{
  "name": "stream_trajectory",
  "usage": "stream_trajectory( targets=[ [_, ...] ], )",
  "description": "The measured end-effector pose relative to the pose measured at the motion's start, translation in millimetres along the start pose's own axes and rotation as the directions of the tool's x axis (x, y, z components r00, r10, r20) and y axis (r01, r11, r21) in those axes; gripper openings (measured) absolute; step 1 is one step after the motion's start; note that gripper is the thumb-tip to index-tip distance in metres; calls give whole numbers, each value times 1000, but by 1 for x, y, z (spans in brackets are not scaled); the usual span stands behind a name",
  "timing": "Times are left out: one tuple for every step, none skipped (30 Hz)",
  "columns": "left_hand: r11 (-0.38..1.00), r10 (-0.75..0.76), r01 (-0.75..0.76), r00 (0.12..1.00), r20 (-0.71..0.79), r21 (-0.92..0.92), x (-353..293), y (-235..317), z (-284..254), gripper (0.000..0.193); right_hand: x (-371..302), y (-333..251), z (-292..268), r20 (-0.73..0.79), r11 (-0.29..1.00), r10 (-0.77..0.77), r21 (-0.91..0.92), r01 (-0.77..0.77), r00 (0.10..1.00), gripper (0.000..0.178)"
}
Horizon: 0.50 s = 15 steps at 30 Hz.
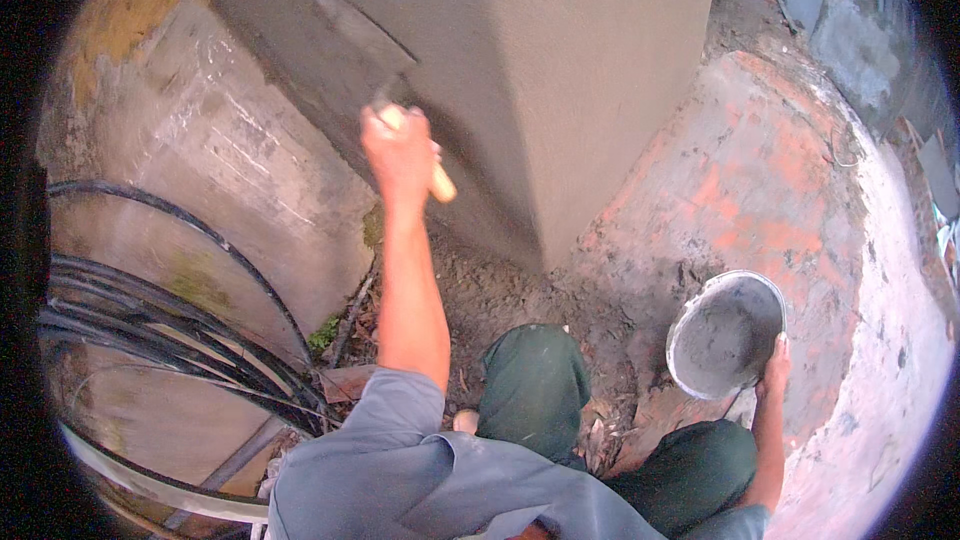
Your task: The person kneels and uses a trowel and bucket to apply and smooth cement plaster onto a vertical wall corner. They repeatedly scoop plaster from the bucket, spread it on the wall, and smooth the surface with the trowel.
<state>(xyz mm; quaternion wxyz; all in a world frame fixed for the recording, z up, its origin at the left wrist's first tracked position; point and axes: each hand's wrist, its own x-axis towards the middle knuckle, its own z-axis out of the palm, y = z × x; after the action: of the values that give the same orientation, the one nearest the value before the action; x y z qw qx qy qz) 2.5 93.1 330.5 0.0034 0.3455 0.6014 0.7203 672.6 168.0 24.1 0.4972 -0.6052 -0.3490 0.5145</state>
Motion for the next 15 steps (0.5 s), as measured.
stream_trajectory(
  targets=[
    [986,92,-89,996,-16,140,-12,-10,6,17,0,-1,3,1,1000,11,-10,-11,1000,47],
    [974,87,-87,996,7,208,-28,-21,6,19,0,-1,5,38,1000,1,10,-1,999,48],
    [969,61,-66,998,28,236,-49,-32,5,28,1,0,8,73,999,1,32,-4,997,49],
    [928,111,-120,993,48,352,-69,-43,5,29,1,-1,8,56,999,16,48,-19,998,49],
    [921,20,-49,997,80,386,-89,-51,2,30,0,-1,7,71,1000,-12,-9,12,997,50],
    [900,48,-68,997,59,430,-104,-57,-1,32,-1,-2,8,38,997,-31,-66,33,999,52],
    [956,-74,45,993,90,291,-112,-62,-7,30,-2,-4,9,-17,991,-47,-127,44,999,53],
    [965,-31,11,997,76,260,-115,-65,-13,29,-6,-6,9,26,991,-66,-112,69,997,53],
    [958,-105,81,992,75,276,-111,-64,-20,28,-12,-8,9,48,991,-79,-101,83,996,53],
    [964,13,-24,999,41,265,-98,-62,-23,28,-15,-11,12,17,991,-58,-117,60,998,53],
    [955,40,-42,999,13,292,-80,-58,-25,27,-19,-13,17,51,986,-120,-109,125,991,52],
    [904,171,-150,985,-19,400,-55,-53,-27,29,-28,-14,18,29,980,-149,-129,151,988,52],
    [875,256,-226,967,-13,429,-30,-46,-33,31,-31,-16,19,33,975,-165,-143,168,986,52],
    [819,329,-254,943,-58,514,-2,-40,-34,31,-34,-16,21,37,970,-181,-158,185,983,51],
    [776,407,-292,909,-90,559,23,-34,-38,32,-35,-16,20,65,967,-186,-164,194,980,51]
  ],
)
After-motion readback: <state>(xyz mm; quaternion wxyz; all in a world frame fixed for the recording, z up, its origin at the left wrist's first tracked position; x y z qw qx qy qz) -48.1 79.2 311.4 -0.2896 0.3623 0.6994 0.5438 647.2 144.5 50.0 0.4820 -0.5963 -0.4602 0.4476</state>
